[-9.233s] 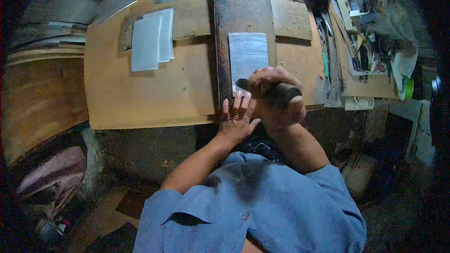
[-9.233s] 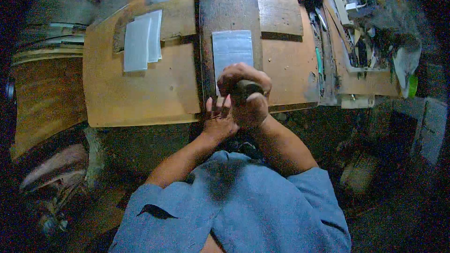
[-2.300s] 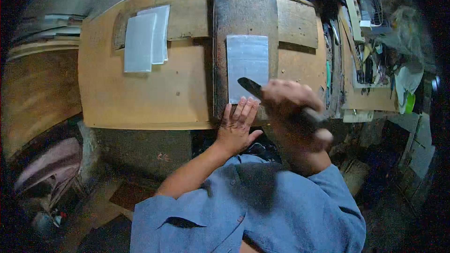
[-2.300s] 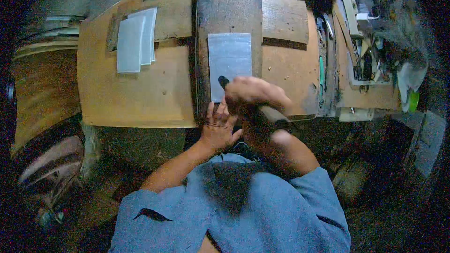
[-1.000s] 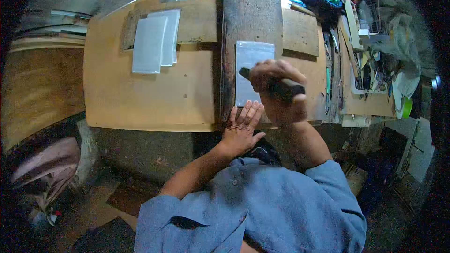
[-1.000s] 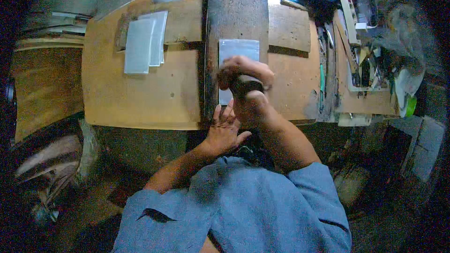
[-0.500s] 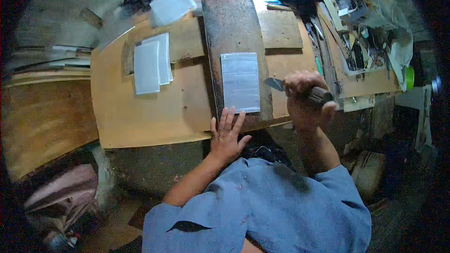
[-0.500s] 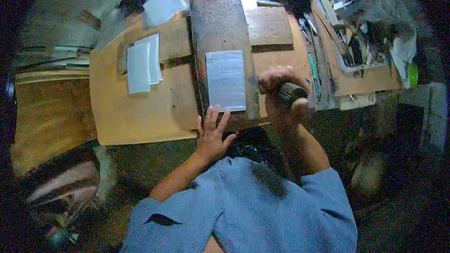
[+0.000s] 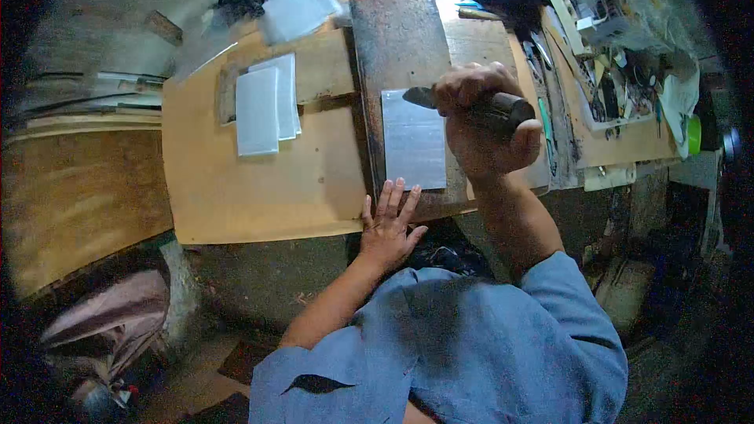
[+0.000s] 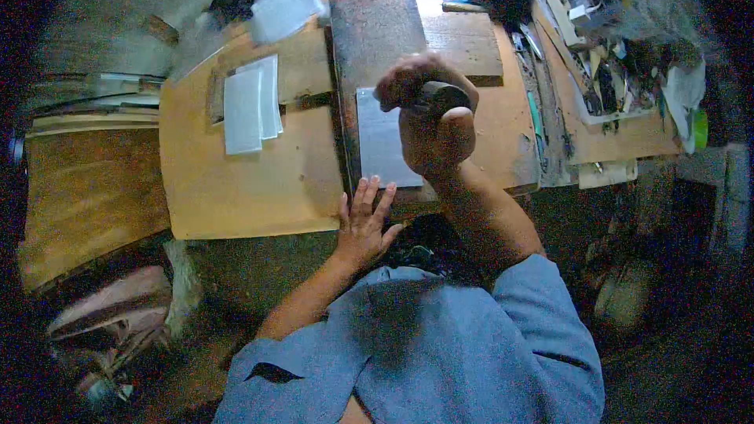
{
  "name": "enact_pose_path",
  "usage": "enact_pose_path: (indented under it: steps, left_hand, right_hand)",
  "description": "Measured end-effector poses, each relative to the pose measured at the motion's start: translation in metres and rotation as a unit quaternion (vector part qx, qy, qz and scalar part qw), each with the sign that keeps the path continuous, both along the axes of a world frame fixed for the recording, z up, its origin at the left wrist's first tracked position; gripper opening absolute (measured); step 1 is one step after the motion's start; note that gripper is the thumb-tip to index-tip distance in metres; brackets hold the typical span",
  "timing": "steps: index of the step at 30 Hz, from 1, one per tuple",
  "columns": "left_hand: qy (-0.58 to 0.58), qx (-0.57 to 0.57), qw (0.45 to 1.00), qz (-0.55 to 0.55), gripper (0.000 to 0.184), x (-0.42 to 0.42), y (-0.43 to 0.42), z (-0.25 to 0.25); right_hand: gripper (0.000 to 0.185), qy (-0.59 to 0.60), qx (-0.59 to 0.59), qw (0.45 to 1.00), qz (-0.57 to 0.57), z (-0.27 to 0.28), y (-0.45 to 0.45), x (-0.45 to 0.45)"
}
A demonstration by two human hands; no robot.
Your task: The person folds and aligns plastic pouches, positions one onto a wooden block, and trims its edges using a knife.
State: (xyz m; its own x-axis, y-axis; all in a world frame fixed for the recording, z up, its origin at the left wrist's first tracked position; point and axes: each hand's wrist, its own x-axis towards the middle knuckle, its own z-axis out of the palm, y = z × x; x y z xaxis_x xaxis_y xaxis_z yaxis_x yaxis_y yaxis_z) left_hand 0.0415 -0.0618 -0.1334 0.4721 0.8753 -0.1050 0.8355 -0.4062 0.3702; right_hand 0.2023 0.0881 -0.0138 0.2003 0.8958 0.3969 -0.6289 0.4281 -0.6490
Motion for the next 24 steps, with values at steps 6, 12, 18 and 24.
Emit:
enact_pose_path:
  steps: [6,12,18,24]
  left_hand:
    - [-0.03,-0.008,1.0,0.004,0.075,0.002,0.006,0.003]
    - [-0.025,-0.025,0.999,0.014,0.077,0.001,0.001,-0.001]
    - [-0.001,0.019,1.0,0.005,0.079,0.002,0.002,-0.005]
    - [-0.003,0.06,0.998,0.005,0.079,0.003,0.003,-0.003]
  right_hand:
    - [0.067,-0.021,-0.033,0.999,0.012,-0.038,0.031,-0.014]
    - [0.066,-0.073,0.004,0.997,0.026,-0.03,0.021,0.02]
    - [0.066,-0.014,0.029,0.999,0.008,-0.025,0.017,0.033]
    - [0.058,-0.092,0.024,0.995,0.007,-0.041,0.021,0.05]
